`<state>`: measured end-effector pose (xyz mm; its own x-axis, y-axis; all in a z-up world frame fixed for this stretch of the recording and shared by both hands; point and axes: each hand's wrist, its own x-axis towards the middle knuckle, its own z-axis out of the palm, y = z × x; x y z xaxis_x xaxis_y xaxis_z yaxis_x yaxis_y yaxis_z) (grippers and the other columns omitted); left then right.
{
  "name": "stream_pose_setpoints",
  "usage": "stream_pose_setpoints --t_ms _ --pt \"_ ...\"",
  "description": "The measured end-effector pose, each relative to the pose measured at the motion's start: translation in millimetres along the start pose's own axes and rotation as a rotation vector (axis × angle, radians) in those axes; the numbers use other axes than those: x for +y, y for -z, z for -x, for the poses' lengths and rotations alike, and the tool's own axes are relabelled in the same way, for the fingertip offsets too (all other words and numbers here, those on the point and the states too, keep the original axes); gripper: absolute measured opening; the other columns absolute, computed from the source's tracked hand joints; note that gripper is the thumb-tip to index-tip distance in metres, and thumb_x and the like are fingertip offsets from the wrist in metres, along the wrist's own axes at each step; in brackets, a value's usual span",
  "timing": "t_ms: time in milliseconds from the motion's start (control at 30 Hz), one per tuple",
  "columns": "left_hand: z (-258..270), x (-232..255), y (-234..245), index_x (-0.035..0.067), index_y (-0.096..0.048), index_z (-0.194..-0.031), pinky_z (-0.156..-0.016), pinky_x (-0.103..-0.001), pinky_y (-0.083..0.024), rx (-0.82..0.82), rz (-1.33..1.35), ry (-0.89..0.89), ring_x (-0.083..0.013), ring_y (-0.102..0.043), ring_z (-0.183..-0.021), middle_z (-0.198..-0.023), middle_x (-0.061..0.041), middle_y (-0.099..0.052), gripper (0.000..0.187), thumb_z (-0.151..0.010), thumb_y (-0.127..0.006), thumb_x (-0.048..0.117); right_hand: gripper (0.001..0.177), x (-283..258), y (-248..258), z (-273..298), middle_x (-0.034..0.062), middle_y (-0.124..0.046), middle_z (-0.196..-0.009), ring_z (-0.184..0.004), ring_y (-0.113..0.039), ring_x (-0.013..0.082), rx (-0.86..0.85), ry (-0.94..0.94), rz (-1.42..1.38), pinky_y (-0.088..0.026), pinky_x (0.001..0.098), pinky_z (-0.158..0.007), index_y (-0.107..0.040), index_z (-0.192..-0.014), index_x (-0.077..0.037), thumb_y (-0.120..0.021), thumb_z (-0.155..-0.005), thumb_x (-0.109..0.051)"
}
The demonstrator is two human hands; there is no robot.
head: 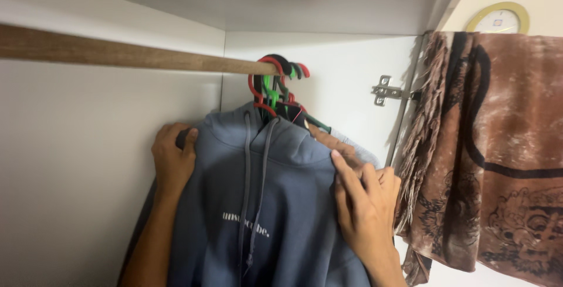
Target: The person removes a black shirt, a brown jacket, and a blue hoodie from a closet and places them one at a time on a bed.
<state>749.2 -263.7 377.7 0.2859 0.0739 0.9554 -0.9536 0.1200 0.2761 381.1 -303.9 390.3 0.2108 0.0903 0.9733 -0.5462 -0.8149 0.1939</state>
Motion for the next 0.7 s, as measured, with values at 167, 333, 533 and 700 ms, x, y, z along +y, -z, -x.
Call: stream_pose_setpoints --t_ms 167,333,533,700 --pt "-2.2 1.2 4.3 -0.002 -0.068 -0.099 -0.085 -0.046 -0.05 0.01 0.024 0.045 -0.0381 -0.065 -0.094 -0.098 -0.018 -0.067 0.018 -0.096 -0.075 0.015 0.044 -0.6 -3.3 -6.4 0.0069 -0.049 -0.084 -0.081 -0.042 0.0261 -0.001 -0.015 -0.077 -0.033 0.0386 -0.078 -0.069 -0.131 -0.009 -0.067 -0.088 -0.002" --pt "-3.3 0.9 2.9 -0.002 -0.068 -0.099 -0.083 -0.046 -0.05 0.035 0.003 0.032 -0.0387 -0.065 -0.092 -0.097 -0.018 -0.067 0.017 -0.096 -0.077 0.013 0.043 -3.9 -1.6 -14.6 0.0059 -0.049 -0.084 -0.081 -0.041 0.025 -0.004 -0.013 -0.144 -0.035 0.0374 -0.079 -0.069 -0.131 -0.008 -0.066 -0.089 0.003" --pt "-6.5 -1.2 6.4 -0.002 -0.067 -0.1 -0.083 -0.045 -0.051 0.139 -0.049 0.004 -0.0383 -0.065 -0.092 -0.099 -0.018 -0.067 0.014 -0.095 -0.076 0.007 0.044 -3.3 2.5 -30.6 0.0067 -0.053 -0.089 -0.083 -0.042 0.0257 -0.003 0.031 -0.243 -0.038 0.0369 -0.08 -0.068 -0.132 -0.006 -0.064 -0.091 0.006" --pt "14.2 -2.2 30.2 -0.001 -0.066 -0.097 -0.083 -0.045 -0.05 0.153 -0.121 0.098 -0.0378 -0.065 -0.091 -0.096 -0.018 -0.067 0.016 -0.097 -0.079 0.009 0.046 1.8 -0.6 -28.4 0.0077 -0.055 -0.092 -0.085 -0.045 0.0278 -0.056 0.027 -0.293 -0.04 0.0368 -0.079 -0.067 -0.135 -0.006 -0.063 -0.09 0.006"
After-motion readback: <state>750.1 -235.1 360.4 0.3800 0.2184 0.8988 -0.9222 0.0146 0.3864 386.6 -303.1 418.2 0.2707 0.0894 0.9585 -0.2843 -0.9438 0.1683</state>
